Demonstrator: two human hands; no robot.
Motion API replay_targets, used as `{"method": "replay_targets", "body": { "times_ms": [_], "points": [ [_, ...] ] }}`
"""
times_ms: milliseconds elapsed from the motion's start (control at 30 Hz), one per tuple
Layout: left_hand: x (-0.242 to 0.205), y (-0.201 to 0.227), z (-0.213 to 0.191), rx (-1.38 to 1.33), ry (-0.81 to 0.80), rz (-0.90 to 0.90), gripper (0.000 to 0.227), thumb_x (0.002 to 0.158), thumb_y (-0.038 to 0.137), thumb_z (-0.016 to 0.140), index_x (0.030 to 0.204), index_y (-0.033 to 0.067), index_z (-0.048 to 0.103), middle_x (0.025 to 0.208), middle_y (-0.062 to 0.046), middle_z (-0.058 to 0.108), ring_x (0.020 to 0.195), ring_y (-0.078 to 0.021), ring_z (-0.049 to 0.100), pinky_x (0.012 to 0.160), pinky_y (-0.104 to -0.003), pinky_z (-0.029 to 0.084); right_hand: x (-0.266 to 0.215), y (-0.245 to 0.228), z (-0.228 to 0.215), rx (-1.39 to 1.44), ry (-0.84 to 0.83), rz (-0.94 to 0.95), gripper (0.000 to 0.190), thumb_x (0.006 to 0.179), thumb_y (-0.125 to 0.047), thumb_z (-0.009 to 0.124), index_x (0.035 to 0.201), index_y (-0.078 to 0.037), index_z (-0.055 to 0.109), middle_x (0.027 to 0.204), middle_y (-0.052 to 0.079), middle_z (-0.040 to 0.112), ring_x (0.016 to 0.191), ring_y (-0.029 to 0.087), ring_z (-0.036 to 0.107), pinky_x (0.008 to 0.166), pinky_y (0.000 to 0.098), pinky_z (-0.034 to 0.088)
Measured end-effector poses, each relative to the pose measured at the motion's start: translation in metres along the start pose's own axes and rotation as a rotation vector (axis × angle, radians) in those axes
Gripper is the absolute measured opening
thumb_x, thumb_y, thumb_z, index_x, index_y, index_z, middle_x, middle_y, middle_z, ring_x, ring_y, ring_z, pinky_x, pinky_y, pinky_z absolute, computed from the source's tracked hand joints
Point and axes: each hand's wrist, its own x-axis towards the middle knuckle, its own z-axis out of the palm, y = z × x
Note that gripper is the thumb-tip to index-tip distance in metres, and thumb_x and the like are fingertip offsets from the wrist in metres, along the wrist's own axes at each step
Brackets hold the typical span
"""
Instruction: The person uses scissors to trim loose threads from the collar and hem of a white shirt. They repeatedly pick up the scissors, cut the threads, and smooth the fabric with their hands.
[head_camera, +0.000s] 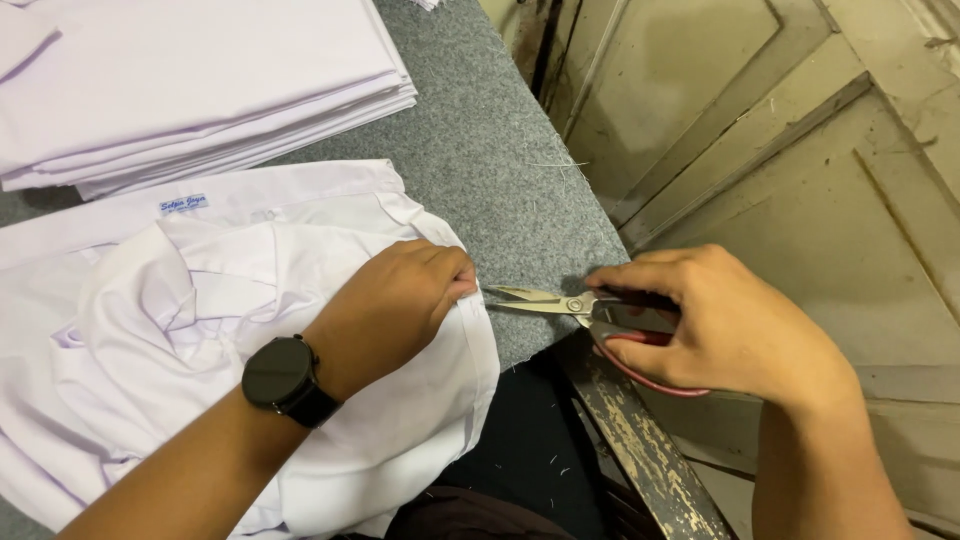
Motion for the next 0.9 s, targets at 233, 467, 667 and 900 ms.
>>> {"method": "replay_targets", "body": {
  "times_ms": [233,467,667,900],
  "points": [
    [-0.002,0.005,-0.006,0.035,0.07,0.08,0.023,0.106,0.014,0.045,0.089,0.0066,0.058,0.083,-0.01,0.064,0.074,-0.0292,0.058,0.075,-0.042,0.046,0.014,-0.003,0.009,0.008,-0.045,0.0,0.054,0.072,-0.034,0.085,0.122,-0.014,0.075,0.1,0.002,0.082,0.076,0.026,0.076,0.068,0.037,0.055],
    [-0.002,0.004,-0.003,0.048,0.08,0.062,0.023,0.107,0.017,0.044,0.09,0.0082,0.057,0.084,-0.008,0.062,0.074,-0.0292,0.057,0.074,-0.042,0.046,0.017,-0.006,0.008,0.035,-0.042,-0.053,0.052,0.074,-0.031,0.083,0.122,-0.013,0.074,0.097,0.001,0.082,0.073,0.023,0.075,0.067,0.0348,0.055],
    [-0.002,0.001,-0.003,0.044,0.122,0.142,0.021,0.106,0.007,0.044,0.089,0.0053,0.056,0.087,-0.01,0.061,0.074,-0.0284,0.056,0.072,-0.041,0.046,0.023,-0.01,0.012,0.045,-0.047,-0.115,0.05,0.076,-0.029,0.082,0.122,-0.014,0.074,0.095,0.001,0.081,0.071,0.024,0.074,0.067,0.0347,0.055],
    [0.002,0.011,-0.011,0.1,0.184,0.217,0.016,0.1,-0.004,0.053,0.086,0.0001,0.059,0.095,-0.013,0.06,0.07,-0.0272,0.059,0.066,-0.039,0.05,0.033,-0.009,0.024,0.008,-0.027,-0.198,0.054,0.078,-0.031,0.079,0.126,-0.008,0.071,0.098,0.008,0.079,0.075,0.029,0.074,0.068,0.0384,0.055]
  ]
}}
